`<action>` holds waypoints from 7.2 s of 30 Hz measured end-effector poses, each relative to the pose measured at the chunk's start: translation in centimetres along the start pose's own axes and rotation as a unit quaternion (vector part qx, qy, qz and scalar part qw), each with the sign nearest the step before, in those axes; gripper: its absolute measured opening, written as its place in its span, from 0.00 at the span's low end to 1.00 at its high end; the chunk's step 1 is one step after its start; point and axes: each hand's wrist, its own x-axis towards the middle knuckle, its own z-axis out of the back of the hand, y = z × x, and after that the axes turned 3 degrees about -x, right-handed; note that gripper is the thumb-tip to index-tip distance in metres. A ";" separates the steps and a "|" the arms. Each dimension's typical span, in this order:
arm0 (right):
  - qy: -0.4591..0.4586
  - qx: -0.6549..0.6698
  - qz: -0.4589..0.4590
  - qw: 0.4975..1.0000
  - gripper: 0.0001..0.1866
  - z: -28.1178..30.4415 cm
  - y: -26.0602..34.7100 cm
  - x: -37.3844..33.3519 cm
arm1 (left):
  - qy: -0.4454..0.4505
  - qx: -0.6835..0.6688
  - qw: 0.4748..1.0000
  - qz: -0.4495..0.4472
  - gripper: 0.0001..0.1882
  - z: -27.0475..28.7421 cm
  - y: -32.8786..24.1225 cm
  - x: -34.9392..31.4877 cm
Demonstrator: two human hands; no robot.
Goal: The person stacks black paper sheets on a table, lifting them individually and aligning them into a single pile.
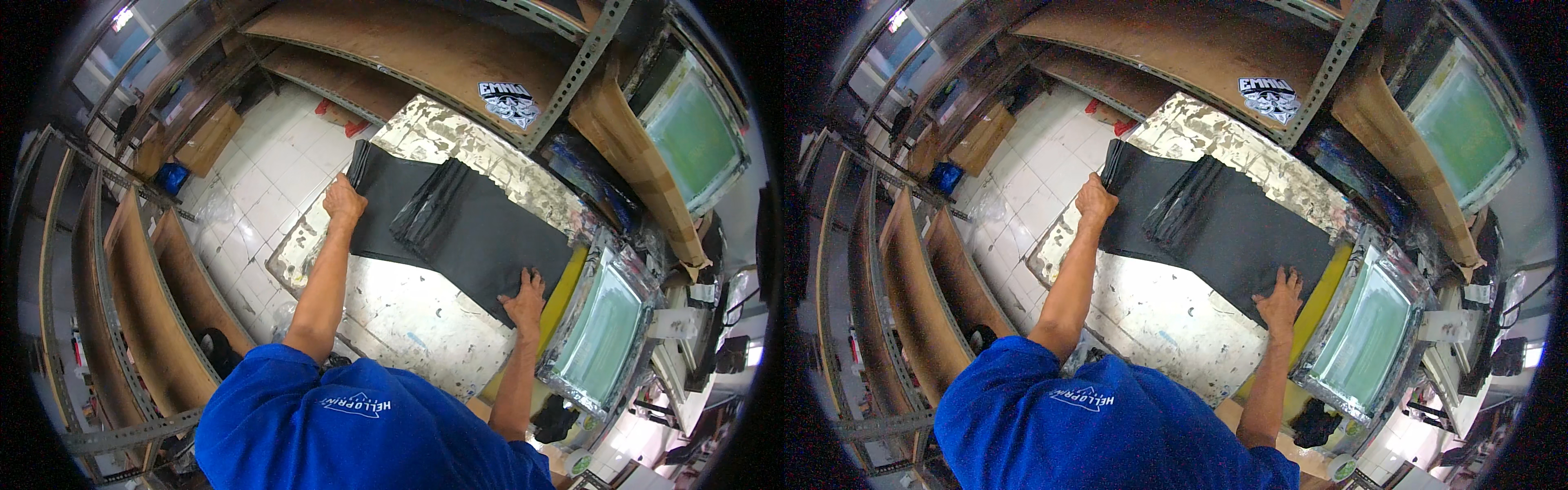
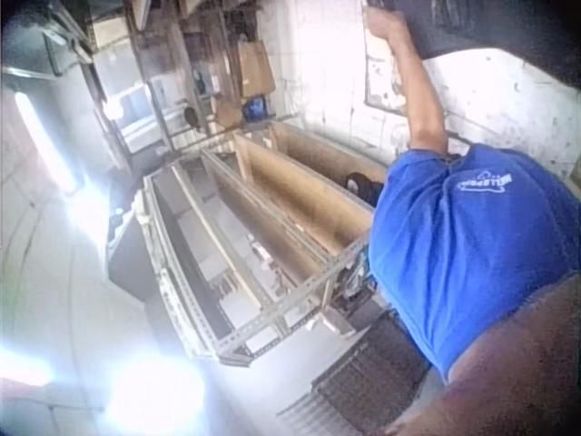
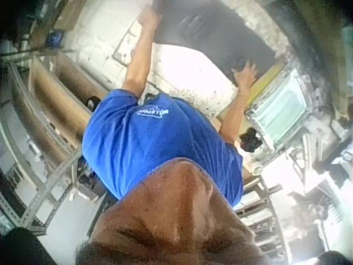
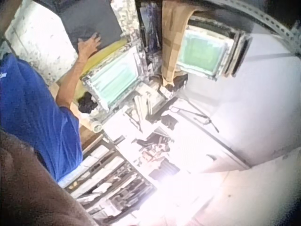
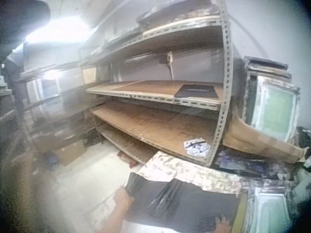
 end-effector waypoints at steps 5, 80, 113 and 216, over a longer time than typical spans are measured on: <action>0.011 -0.002 -0.014 1.000 0.50 0.2 0.1 0.0 | 0.107 0.012 0.994 0.015 0.25 2.5 -1.5 -0.1; 0.002 0.396 0.114 0.911 0.21 -6.0 4.2 -11.1 | 0.160 -0.229 0.960 0.020 0.33 3.6 13.3 -21.5; -0.128 0.539 0.186 0.811 0.16 -0.2 3.7 -15.6 | 0.076 -0.549 0.826 -0.097 0.20 8.7 14.0 -24.9; 0.034 -0.043 0.075 0.996 0.62 0.9 0.9 -1.5 | 0.049 -0.043 0.927 -0.371 0.36 -2.3 -10.5 -11.5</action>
